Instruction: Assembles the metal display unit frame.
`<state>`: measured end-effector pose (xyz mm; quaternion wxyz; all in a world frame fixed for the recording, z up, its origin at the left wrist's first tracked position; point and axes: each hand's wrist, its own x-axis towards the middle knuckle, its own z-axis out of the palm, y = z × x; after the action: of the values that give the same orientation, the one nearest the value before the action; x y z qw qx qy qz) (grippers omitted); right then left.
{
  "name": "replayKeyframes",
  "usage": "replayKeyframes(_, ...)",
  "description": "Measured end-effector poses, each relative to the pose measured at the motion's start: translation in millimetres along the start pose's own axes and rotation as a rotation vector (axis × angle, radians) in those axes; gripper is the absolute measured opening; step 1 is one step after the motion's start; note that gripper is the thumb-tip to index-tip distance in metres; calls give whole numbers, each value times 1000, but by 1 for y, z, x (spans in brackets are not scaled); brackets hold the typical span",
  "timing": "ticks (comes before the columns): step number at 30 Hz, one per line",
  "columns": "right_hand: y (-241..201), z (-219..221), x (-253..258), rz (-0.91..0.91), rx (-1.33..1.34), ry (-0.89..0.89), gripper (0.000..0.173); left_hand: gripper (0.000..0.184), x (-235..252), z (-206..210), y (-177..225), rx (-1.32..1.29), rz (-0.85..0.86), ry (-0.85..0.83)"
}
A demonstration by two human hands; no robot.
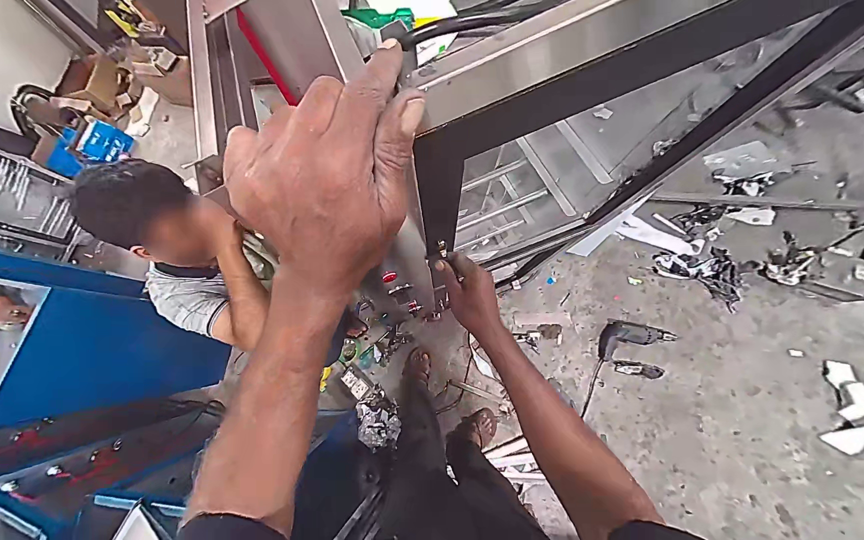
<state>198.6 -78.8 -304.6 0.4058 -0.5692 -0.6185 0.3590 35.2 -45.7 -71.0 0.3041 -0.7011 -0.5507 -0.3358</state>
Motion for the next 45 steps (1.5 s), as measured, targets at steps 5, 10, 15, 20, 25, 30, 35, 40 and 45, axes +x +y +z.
replayKeyframes(5, 12, -9, -23, -78, -85, 39, 27, 53, 0, -1, -2, 8, 8, -16)
replayKeyframes(10, 24, -29, -45, -101, 4, -30, 26, 54, -1, -1, 0, -10, -14, -12)
replayKeyframes(15, 13, -18, 3, -149, -61, -69, 26, 55, -2, -9, 2, -27, -28, -67)
replayKeyframes(20, 10, -14, 15, -152, -35, -70, 25, 58, -1, 0, -2, -24, 13, 15)
replayKeyframes(25, 8, -15, 11, -99, -60, -74, 26, 60, -1, 3, -3, 0, 32, 55)
replayKeyframes(30, 19, -27, -18, -165, -80, -54, 27, 61, 0, 3, -3, 12, 23, 37)
replayKeyframes(35, 27, -39, -36, -154, -23, -91, 29, 60, -1, 1, 1, -28, -18, 14)
replayKeyframes(40, 13, -16, 10, -138, -48, -70, 25, 60, -2, -2, -1, -57, -11, -13)
replayKeyframes(45, 11, -10, 13, -103, 2, -47, 26, 61, -3, -1, -3, -25, 16, -1)
